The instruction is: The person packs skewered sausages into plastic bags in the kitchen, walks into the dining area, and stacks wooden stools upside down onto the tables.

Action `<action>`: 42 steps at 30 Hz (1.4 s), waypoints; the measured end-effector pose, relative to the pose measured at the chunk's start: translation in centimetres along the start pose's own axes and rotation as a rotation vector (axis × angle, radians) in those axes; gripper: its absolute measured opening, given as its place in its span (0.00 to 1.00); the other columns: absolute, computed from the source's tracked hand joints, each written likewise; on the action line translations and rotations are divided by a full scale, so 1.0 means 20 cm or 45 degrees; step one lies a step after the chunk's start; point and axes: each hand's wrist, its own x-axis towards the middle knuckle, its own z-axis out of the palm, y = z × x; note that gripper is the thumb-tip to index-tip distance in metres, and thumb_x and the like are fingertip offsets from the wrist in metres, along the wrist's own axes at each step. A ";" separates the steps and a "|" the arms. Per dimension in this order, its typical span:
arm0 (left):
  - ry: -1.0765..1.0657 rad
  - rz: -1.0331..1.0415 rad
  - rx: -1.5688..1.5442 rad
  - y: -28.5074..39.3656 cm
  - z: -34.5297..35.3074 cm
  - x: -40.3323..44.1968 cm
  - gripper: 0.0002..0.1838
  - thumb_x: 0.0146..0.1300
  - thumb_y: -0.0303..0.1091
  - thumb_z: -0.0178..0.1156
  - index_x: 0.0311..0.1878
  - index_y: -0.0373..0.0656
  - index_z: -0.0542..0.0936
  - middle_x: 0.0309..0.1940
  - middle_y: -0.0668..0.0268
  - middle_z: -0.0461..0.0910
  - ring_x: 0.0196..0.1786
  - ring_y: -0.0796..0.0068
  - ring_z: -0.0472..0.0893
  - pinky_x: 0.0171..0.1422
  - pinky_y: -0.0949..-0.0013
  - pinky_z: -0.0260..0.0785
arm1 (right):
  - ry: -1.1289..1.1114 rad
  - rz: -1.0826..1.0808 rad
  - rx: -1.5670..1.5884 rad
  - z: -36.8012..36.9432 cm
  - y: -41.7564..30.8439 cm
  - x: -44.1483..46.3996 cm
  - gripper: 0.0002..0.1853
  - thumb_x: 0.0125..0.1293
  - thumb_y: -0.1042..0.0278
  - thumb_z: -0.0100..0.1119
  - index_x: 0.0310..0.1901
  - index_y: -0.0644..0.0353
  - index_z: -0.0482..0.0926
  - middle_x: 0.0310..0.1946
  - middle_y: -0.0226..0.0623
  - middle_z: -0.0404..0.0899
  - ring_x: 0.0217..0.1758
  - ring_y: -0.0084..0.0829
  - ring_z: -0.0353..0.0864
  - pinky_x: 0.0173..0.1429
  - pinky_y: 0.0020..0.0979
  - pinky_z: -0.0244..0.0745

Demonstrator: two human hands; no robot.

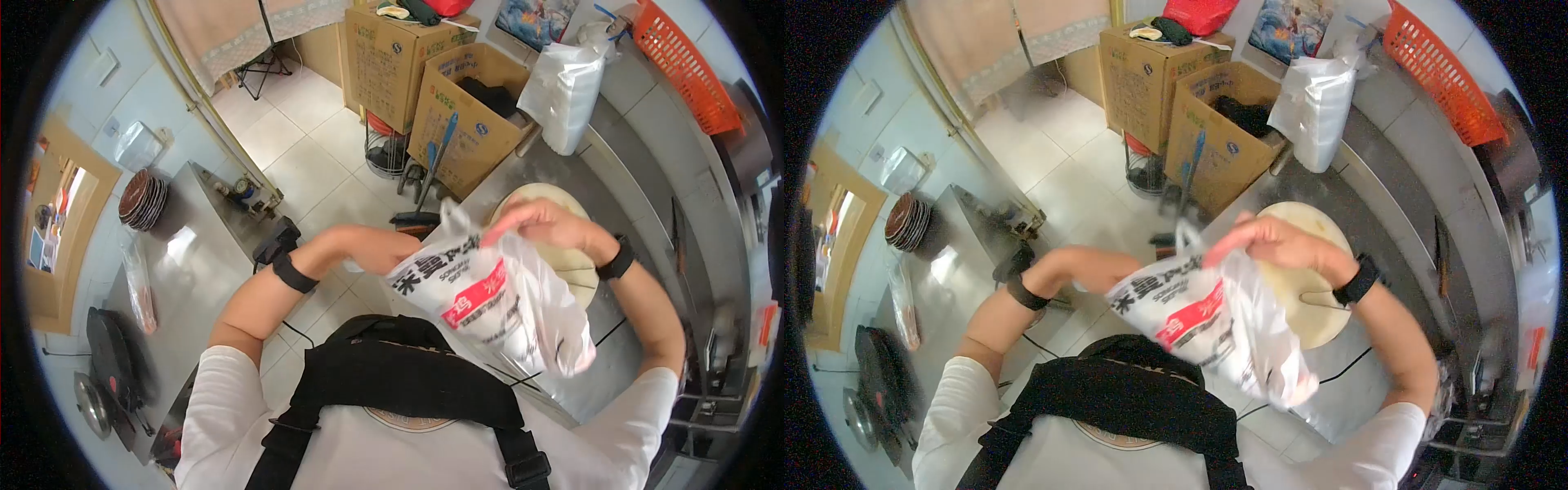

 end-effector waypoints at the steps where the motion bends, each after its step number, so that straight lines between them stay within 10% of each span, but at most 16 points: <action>1: -0.076 -0.019 0.003 0.09 -0.02 -0.01 0.14 0.55 0.29 0.54 0.44 0.32 0.72 0.37 0.62 0.78 0.40 0.83 0.69 0.44 0.72 0.64 | 0.023 -0.047 0.127 0.05 -0.01 0.00 0.17 0.54 0.77 0.51 0.48 0.60 0.74 0.34 0.31 0.79 0.52 0.24 0.68 0.57 0.30 0.61; 8: 0.236 0.306 -0.066 0.17 0.04 -0.02 0.23 0.50 0.30 0.61 0.49 0.33 0.69 0.45 0.60 0.75 0.46 0.79 0.67 0.51 0.71 0.62 | 0.781 -0.012 1.110 0.57 0.19 0.02 0.17 0.60 0.65 0.50 0.51 0.57 0.68 0.41 0.33 0.74 0.46 0.27 0.72 0.53 0.35 0.67; 10: 0.653 -0.160 -0.325 0.19 0.07 -0.03 0.30 0.48 0.30 0.63 0.55 0.36 0.65 0.48 0.61 0.73 0.49 0.77 0.67 0.54 0.70 0.61 | 1.029 -0.004 1.439 0.67 0.28 0.08 0.16 0.63 0.60 0.49 0.50 0.55 0.66 0.40 0.32 0.72 0.43 0.26 0.74 0.50 0.37 0.70; 12: 0.769 -0.044 -0.239 0.09 0.05 -0.03 0.26 0.50 0.31 0.61 0.53 0.39 0.66 0.40 0.63 0.75 0.40 0.79 0.71 0.42 0.73 0.67 | 0.926 -0.243 1.340 0.67 0.23 0.09 0.14 0.64 0.60 0.47 0.47 0.57 0.65 0.32 0.30 0.70 0.27 0.21 0.70 0.35 0.28 0.71; 15: 0.888 -0.206 -0.999 0.22 0.02 -0.02 0.07 0.60 0.35 0.51 0.38 0.43 0.69 0.21 0.72 0.68 0.19 0.88 0.61 0.18 0.85 0.49 | 1.083 -0.166 1.456 0.68 0.21 0.09 0.09 0.66 0.66 0.41 0.43 0.57 0.68 0.24 0.29 0.68 0.19 0.17 0.64 0.21 0.19 0.58; 18: 1.051 -0.420 -0.872 0.17 -0.03 -0.01 0.07 0.61 0.32 0.48 0.38 0.41 0.72 0.18 0.75 0.67 0.19 0.90 0.63 0.18 0.83 0.53 | 1.086 0.051 1.086 0.76 0.28 0.08 0.11 0.66 0.60 0.44 0.45 0.56 0.65 0.19 0.22 0.61 0.14 0.13 0.55 0.16 0.15 0.47; 23: 1.264 -0.294 0.654 -0.21 0.09 0.06 0.10 0.53 0.29 0.50 0.36 0.33 0.74 0.25 0.53 0.75 0.28 0.49 0.75 0.35 0.58 0.68 | 1.165 0.484 0.792 0.69 0.14 0.14 0.11 0.66 0.57 0.44 0.39 0.55 0.68 0.15 0.19 0.58 0.14 0.12 0.54 0.16 0.16 0.48; 26: 1.209 -0.746 1.127 -0.17 0.20 0.13 0.17 0.50 0.28 0.53 0.45 0.31 0.70 0.33 0.55 0.73 0.35 0.54 0.75 0.38 0.59 0.70 | 1.174 0.465 0.867 0.76 0.22 0.28 0.12 0.66 0.56 0.44 0.35 0.54 0.69 0.15 0.19 0.58 0.13 0.12 0.54 0.15 0.16 0.48; 29: 1.165 -0.526 1.347 -0.15 0.33 0.21 0.24 0.46 0.25 0.54 0.50 0.29 0.65 0.40 0.56 0.68 0.42 0.58 0.73 0.38 0.58 0.70 | 1.240 0.342 0.813 0.79 0.25 0.38 0.13 0.66 0.55 0.44 0.33 0.55 0.69 0.15 0.19 0.60 0.13 0.12 0.54 0.15 0.17 0.47; 38: 1.051 -0.141 0.853 -0.15 0.58 0.26 0.42 0.44 0.29 0.59 0.61 0.23 0.50 0.57 0.32 0.49 0.61 0.38 0.54 0.67 0.52 0.44 | 1.618 0.168 0.783 0.78 0.26 0.36 0.12 0.65 0.65 0.44 0.37 0.67 0.70 0.26 0.30 0.71 0.29 0.18 0.65 0.33 0.24 0.63; 42: 1.046 -0.026 0.846 -0.15 0.60 0.25 0.38 0.46 0.30 0.60 0.60 0.29 0.55 0.60 0.39 0.47 0.63 0.43 0.53 0.66 0.53 0.47 | 1.567 0.334 0.592 0.75 0.29 0.29 0.10 0.64 0.70 0.44 0.42 0.68 0.70 0.34 0.38 0.74 0.37 0.22 0.69 0.44 0.26 0.65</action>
